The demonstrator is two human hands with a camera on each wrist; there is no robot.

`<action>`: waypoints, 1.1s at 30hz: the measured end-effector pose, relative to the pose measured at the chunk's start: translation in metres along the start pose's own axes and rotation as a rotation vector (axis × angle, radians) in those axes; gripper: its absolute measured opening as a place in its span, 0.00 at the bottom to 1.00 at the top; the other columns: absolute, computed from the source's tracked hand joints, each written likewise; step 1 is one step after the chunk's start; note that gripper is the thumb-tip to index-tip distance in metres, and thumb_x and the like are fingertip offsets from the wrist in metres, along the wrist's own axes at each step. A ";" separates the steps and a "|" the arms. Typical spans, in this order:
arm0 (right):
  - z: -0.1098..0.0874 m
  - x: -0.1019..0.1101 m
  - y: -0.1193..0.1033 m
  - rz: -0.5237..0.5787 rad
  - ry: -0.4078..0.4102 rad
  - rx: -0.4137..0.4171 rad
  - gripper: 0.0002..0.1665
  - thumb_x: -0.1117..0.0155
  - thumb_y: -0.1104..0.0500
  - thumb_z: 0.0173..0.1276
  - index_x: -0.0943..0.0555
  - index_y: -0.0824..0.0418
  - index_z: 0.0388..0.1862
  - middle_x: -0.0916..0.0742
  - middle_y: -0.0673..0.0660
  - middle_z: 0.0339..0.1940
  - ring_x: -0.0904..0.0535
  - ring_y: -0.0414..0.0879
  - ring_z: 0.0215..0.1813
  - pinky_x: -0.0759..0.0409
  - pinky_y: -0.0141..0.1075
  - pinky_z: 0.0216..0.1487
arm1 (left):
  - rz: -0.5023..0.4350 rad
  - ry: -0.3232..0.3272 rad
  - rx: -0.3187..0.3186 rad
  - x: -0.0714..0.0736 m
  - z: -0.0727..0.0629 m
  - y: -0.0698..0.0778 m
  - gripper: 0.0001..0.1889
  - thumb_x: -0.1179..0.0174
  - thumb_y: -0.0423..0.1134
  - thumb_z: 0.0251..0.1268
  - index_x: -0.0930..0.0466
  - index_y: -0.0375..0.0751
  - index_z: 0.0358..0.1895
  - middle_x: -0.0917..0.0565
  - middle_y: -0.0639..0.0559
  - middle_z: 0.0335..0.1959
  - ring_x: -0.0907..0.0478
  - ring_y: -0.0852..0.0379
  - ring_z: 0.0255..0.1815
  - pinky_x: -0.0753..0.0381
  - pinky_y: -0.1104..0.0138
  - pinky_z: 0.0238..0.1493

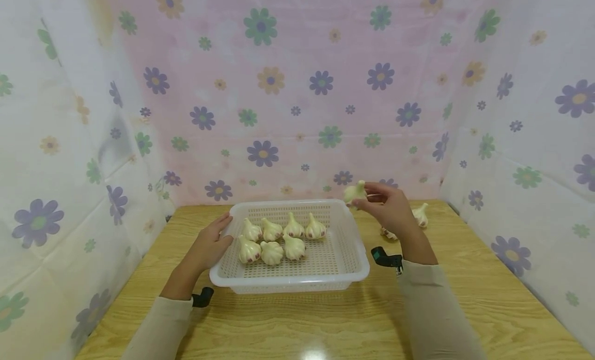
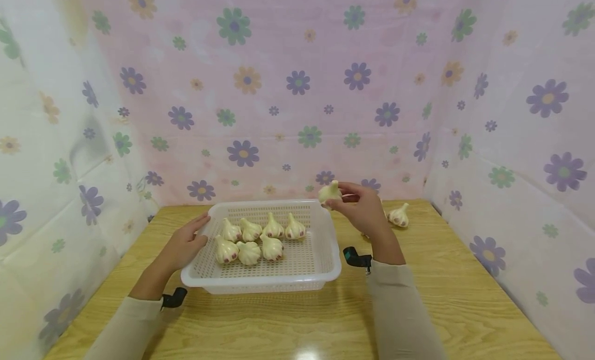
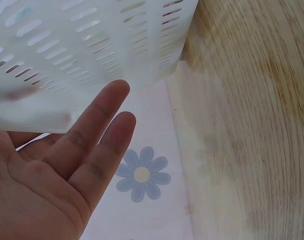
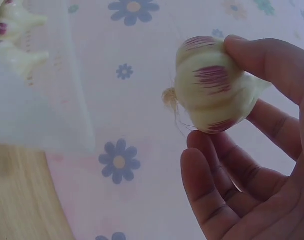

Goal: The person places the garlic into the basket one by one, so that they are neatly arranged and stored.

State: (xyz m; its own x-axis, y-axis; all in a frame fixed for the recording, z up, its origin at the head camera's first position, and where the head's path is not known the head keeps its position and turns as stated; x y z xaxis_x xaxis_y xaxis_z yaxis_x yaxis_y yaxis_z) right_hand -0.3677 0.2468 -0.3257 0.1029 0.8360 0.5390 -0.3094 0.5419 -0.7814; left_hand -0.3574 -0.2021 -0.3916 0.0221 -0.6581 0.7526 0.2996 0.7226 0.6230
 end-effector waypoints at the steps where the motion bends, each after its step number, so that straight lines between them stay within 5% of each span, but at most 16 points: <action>1: 0.001 -0.001 -0.002 0.003 -0.005 0.002 0.45 0.28 0.35 0.65 0.26 0.51 0.76 0.19 0.59 0.68 0.19 0.57 0.63 0.16 0.55 0.59 | 0.000 0.003 -0.002 0.001 0.000 0.000 0.33 0.50 0.39 0.74 0.41 0.33 0.80 0.44 0.41 0.84 0.46 0.33 0.83 0.41 0.39 0.77; 7: 0.007 -0.012 -0.013 0.001 -0.082 -0.004 0.44 0.27 0.35 0.63 0.24 0.51 0.74 0.20 0.57 0.71 0.19 0.55 0.65 0.19 0.57 0.63 | -0.012 0.003 -0.011 0.001 -0.001 0.000 0.33 0.50 0.39 0.74 0.41 0.33 0.80 0.44 0.40 0.84 0.46 0.31 0.82 0.41 0.38 0.76; 12: 0.016 -0.022 -0.021 -0.009 -0.160 0.012 0.39 0.25 0.37 0.62 0.19 0.53 0.68 0.13 0.55 0.62 0.14 0.53 0.59 0.18 0.57 0.63 | -0.010 0.002 -0.016 0.001 -0.001 0.001 0.33 0.50 0.39 0.74 0.41 0.32 0.80 0.44 0.40 0.84 0.46 0.31 0.82 0.40 0.38 0.77; 22: 0.028 -0.062 -0.021 -0.074 -0.424 0.016 0.35 0.21 0.45 0.61 0.16 0.58 0.65 0.14 0.60 0.65 0.15 0.56 0.62 0.18 0.55 0.64 | -0.013 0.002 0.001 -0.001 0.000 -0.004 0.33 0.50 0.38 0.74 0.41 0.33 0.80 0.44 0.41 0.84 0.46 0.33 0.83 0.41 0.39 0.77; 33: 0.030 -0.093 -0.021 -0.147 -0.514 0.008 0.28 0.17 0.49 0.56 0.11 0.57 0.54 0.10 0.55 0.53 0.13 0.49 0.52 0.15 0.51 0.58 | -0.011 0.011 -0.012 0.000 0.001 -0.003 0.33 0.50 0.38 0.73 0.40 0.34 0.80 0.43 0.42 0.84 0.45 0.33 0.83 0.40 0.40 0.78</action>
State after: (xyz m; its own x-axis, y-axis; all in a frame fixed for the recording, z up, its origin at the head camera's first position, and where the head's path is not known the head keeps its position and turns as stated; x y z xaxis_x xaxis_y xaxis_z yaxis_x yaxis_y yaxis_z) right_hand -0.3992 0.1547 -0.3496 -0.3299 0.6003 0.7285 -0.3337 0.6478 -0.6849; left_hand -0.3590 -0.2037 -0.3931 0.0288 -0.6685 0.7431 0.3111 0.7125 0.6290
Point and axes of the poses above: each hand's wrist, its own z-axis towards the middle knuckle, its own x-axis out of the back of the hand, y = z × x, the point moved 7 cm from there along z, towards the middle knuckle
